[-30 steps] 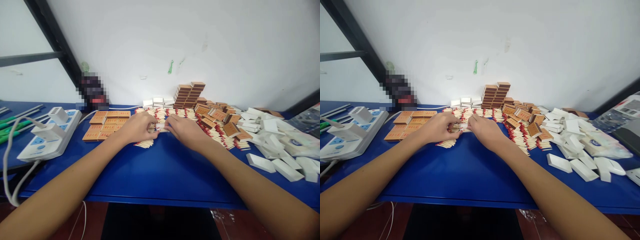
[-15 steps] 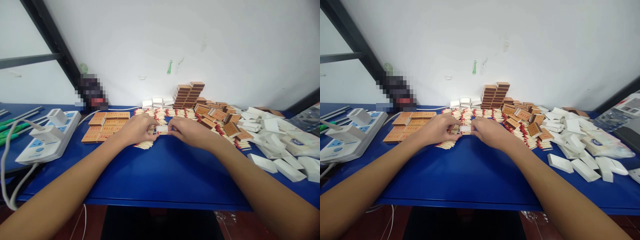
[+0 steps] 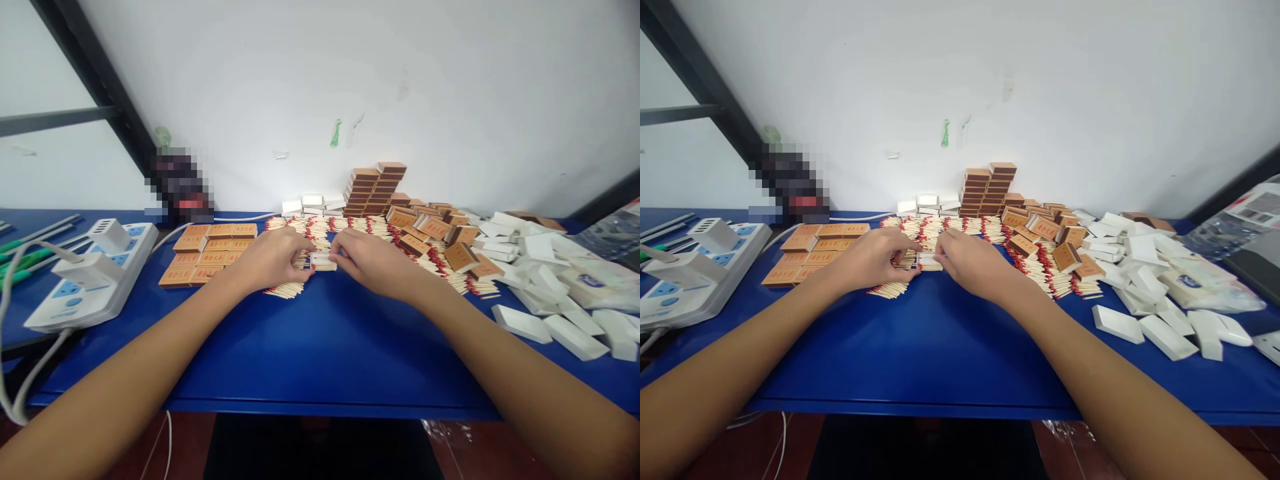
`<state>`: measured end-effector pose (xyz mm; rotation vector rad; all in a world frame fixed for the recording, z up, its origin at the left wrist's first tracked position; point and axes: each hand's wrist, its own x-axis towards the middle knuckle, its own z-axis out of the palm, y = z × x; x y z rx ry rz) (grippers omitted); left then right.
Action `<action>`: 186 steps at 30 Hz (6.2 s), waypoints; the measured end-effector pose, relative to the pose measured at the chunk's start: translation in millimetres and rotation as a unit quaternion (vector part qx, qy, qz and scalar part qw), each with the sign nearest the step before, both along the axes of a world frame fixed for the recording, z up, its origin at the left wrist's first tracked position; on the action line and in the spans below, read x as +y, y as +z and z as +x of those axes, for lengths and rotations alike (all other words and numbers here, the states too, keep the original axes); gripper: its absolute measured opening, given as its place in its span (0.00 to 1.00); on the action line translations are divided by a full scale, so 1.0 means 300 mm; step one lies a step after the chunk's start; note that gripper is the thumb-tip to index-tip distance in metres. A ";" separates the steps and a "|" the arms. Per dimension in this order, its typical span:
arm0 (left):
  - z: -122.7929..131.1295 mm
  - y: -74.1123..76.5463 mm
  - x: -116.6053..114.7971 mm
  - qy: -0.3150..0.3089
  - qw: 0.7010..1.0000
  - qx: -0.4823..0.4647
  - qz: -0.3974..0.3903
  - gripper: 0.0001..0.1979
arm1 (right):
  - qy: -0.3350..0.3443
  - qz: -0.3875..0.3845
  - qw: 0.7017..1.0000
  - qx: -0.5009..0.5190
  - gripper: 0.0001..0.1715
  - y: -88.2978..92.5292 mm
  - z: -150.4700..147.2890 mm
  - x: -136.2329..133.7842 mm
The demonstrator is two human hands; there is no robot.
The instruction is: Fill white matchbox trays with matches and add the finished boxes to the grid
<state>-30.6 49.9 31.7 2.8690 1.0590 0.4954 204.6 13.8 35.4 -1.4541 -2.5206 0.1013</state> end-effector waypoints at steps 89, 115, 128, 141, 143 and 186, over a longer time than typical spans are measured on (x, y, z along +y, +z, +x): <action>-0.018 -0.005 0.029 0.044 0.997 -0.009 0.058 0.10 | 0.123 -0.020 0.977 0.175 0.07 -0.129 -0.238 -0.117; -0.016 0.000 0.023 0.040 0.997 -0.008 0.066 0.12 | 0.073 -0.023 0.986 0.148 0.05 -0.121 -0.245 -0.123; -0.016 0.002 0.021 0.048 0.997 -0.005 0.068 0.10 | 0.066 0.002 0.991 0.119 0.08 -0.118 -0.240 -0.127; -0.019 -0.001 0.026 0.040 0.998 -0.008 0.055 0.14 | 0.064 -0.027 0.990 0.125 0.06 -0.104 -0.230 -0.131; -0.018 -0.003 0.026 0.041 0.998 -0.008 0.054 0.13 | 0.061 -0.040 0.993 0.098 0.07 -0.097 -0.232 -0.130; -0.034 0.024 0.028 0.062 0.997 0.018 0.049 0.13 | 0.098 -0.266 0.955 0.088 0.12 0.079 0.081 -0.023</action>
